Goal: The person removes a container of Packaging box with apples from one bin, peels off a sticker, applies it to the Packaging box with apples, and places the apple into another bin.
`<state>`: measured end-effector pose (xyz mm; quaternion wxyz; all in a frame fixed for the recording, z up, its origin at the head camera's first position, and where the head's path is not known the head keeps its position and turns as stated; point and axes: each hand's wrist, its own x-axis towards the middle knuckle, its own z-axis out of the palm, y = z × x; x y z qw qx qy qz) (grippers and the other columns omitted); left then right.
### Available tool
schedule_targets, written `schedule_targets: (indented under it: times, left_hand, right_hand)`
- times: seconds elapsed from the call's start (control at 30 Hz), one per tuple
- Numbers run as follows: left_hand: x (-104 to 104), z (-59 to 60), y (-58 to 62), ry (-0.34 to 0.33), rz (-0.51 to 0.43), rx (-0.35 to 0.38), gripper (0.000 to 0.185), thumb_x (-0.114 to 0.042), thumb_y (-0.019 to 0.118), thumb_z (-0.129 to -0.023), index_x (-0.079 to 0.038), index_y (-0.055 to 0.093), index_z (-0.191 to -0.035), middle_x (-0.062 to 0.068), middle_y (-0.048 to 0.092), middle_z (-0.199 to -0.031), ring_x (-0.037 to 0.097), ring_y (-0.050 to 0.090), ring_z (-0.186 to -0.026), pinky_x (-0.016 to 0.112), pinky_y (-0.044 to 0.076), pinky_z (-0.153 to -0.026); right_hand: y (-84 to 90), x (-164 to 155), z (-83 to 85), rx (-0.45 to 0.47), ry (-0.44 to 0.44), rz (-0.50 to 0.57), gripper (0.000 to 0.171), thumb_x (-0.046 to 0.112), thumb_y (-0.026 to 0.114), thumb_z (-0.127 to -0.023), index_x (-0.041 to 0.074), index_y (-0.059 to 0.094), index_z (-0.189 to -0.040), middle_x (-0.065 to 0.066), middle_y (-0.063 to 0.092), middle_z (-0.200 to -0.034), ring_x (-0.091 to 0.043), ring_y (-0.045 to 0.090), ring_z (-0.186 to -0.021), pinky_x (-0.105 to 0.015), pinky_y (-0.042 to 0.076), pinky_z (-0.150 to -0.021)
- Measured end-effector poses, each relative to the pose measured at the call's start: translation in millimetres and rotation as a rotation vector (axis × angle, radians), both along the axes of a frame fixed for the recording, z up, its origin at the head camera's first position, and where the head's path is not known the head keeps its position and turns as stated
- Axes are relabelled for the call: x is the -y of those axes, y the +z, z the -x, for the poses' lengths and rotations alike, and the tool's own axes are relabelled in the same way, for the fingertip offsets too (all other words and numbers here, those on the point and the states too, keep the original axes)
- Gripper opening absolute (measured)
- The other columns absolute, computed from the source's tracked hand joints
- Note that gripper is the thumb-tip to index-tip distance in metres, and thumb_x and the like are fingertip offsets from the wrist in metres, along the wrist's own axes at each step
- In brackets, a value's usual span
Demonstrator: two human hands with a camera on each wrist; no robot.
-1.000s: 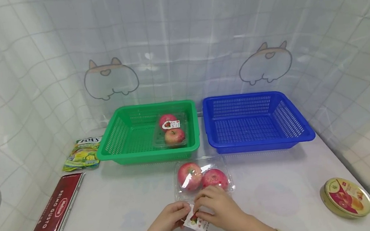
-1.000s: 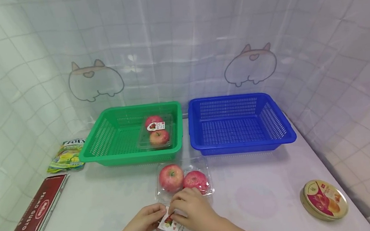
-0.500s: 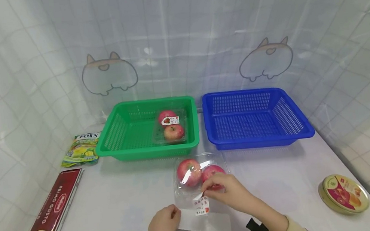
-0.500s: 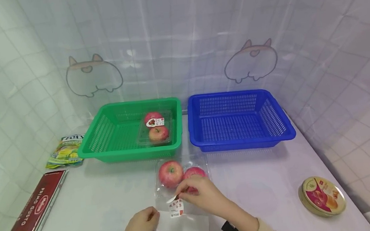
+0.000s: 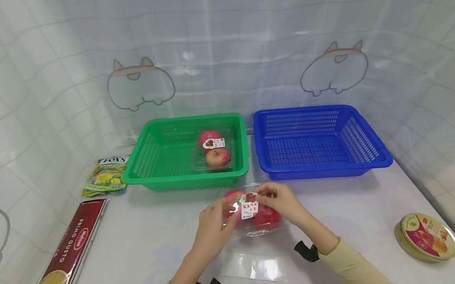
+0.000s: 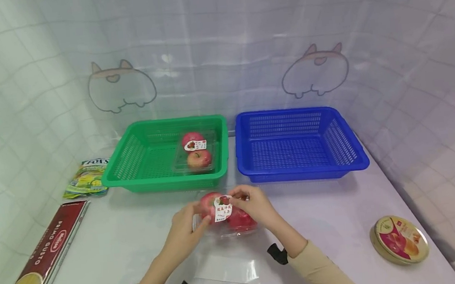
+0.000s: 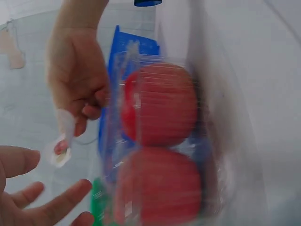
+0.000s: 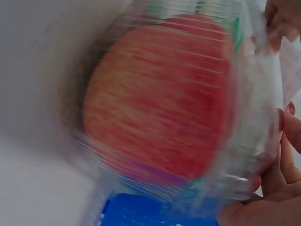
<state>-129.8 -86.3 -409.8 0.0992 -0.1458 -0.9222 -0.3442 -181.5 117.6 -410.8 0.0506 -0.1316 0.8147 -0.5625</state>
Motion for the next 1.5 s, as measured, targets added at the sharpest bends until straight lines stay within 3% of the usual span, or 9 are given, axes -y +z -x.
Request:
schedule_targets:
  times: [0.17, 0.33, 0.53, 0.73, 0.9, 1.07, 1.23, 1.37, 1.5]
  left_hand:
    - [-16.1, 18.4, -9.1, -0.054, 0.033, -0.066, 0.023, -0.015, 0.064, -0.085, -0.011, 0.056, -0.106, 0.002, 0.067, -0.090, 0.028, 0.054, -0.096, 0.049, 0.032, -0.085]
    - [-23.2, 25.3, -15.8, -0.031, 0.098, -0.129, 0.013, -0.014, 0.070, -0.080, -0.015, 0.066, -0.092, 0.001, 0.069, -0.095, 0.024, 0.052, -0.091, 0.046, 0.032, -0.079]
    - [-26.7, 26.6, -17.9, -0.023, 0.124, -0.157, 0.012, -0.015, 0.072, -0.077, -0.014, 0.070, -0.089, 0.003, 0.069, -0.100, 0.023, 0.051, -0.090, 0.045, 0.030, -0.078]
    - [-27.8, 27.2, -19.1, -0.035, 0.200, -0.175, 0.013, -0.016, 0.072, -0.076, -0.015, 0.070, -0.089, 0.006, 0.068, -0.104, 0.024, 0.049, -0.093, 0.043, 0.030, -0.076]
    - [-28.5, 25.8, -20.5, -0.039, 0.248, -0.249, 0.012, -0.016, 0.072, -0.076, -0.014, 0.070, -0.088, 0.004, 0.067, -0.100, 0.024, 0.049, -0.093, 0.041, 0.031, -0.075]
    - [-28.6, 23.2, -23.2, -0.029, 0.253, -0.318, 0.011, -0.016, 0.072, -0.076, -0.014, 0.071, -0.087, 0.004, 0.065, -0.098, 0.024, 0.049, -0.093, 0.041, 0.032, -0.076]
    - [-26.8, 23.7, -27.6, -0.004, 0.250, -0.291, 0.021, -0.019, 0.070, -0.077, -0.014, 0.071, -0.097, 0.008, 0.057, -0.108, 0.031, 0.043, -0.105, 0.049, 0.031, -0.081]
    - [-24.1, 28.4, -30.9, 0.016, 0.284, -0.203, 0.039, -0.026, 0.064, -0.077, -0.015, 0.065, -0.115, 0.015, 0.048, -0.127, 0.040, 0.032, -0.123, 0.058, 0.026, -0.089]
    - [-21.4, 32.5, -33.0, 0.037, 0.305, -0.107, 0.050, -0.031, 0.059, -0.076, -0.017, 0.060, -0.124, 0.018, 0.039, -0.138, 0.044, 0.021, -0.130, 0.062, 0.021, -0.094]
  right_hand:
    - [-7.1, 0.2, 4.3, -0.031, -0.029, -0.042, 0.018, 0.009, 0.066, -0.084, 0.004, 0.066, -0.101, -0.004, 0.065, -0.079, -0.014, 0.049, -0.062, -0.021, 0.041, -0.051]
    - [-9.8, 3.9, 6.2, -0.102, -0.098, -0.117, 0.019, 0.008, 0.069, -0.080, 0.009, 0.056, -0.094, -0.002, 0.066, -0.078, -0.015, 0.051, -0.069, -0.022, 0.042, -0.057]
    - [-12.3, 8.7, 3.4, -0.266, -0.115, -0.279, 0.013, 0.008, 0.072, -0.075, 0.015, 0.061, -0.077, 0.004, 0.064, -0.076, -0.019, 0.051, -0.075, -0.028, 0.040, -0.065]
    - [-14.9, 12.3, -0.9, -0.378, -0.106, -0.398, 0.015, 0.009, 0.076, -0.071, 0.016, 0.067, -0.080, 0.005, 0.067, -0.081, -0.022, 0.051, -0.076, -0.031, 0.038, -0.068]
    - [-19.7, 14.9, -3.9, -0.534, -0.129, -0.527, 0.016, 0.013, 0.077, -0.070, 0.016, 0.068, -0.083, 0.003, 0.067, -0.085, -0.015, 0.047, -0.072, -0.032, 0.038, -0.069]
    - [-26.3, 16.0, -9.9, -0.683, -0.168, -0.634, 0.015, 0.019, 0.074, -0.072, 0.016, 0.070, -0.087, -0.003, 0.064, -0.090, -0.022, 0.050, -0.078, -0.038, 0.040, -0.070]
    - [-30.3, 13.9, -14.6, -0.627, -0.201, -0.692, 0.025, 0.029, 0.072, -0.076, 0.021, 0.070, -0.100, -0.014, 0.057, -0.117, -0.036, 0.048, -0.107, -0.052, 0.035, -0.082]
    - [-31.6, 11.3, -17.1, -0.504, -0.193, -0.705, 0.035, 0.034, 0.069, -0.078, 0.023, 0.068, -0.111, -0.017, 0.044, -0.136, -0.042, 0.033, -0.126, -0.062, 0.027, -0.089]
    - [-33.0, 9.4, -19.0, -0.402, -0.154, -0.710, 0.042, 0.035, 0.064, -0.081, 0.023, 0.063, -0.121, -0.019, 0.034, -0.144, -0.044, 0.023, -0.132, -0.068, 0.023, -0.091]
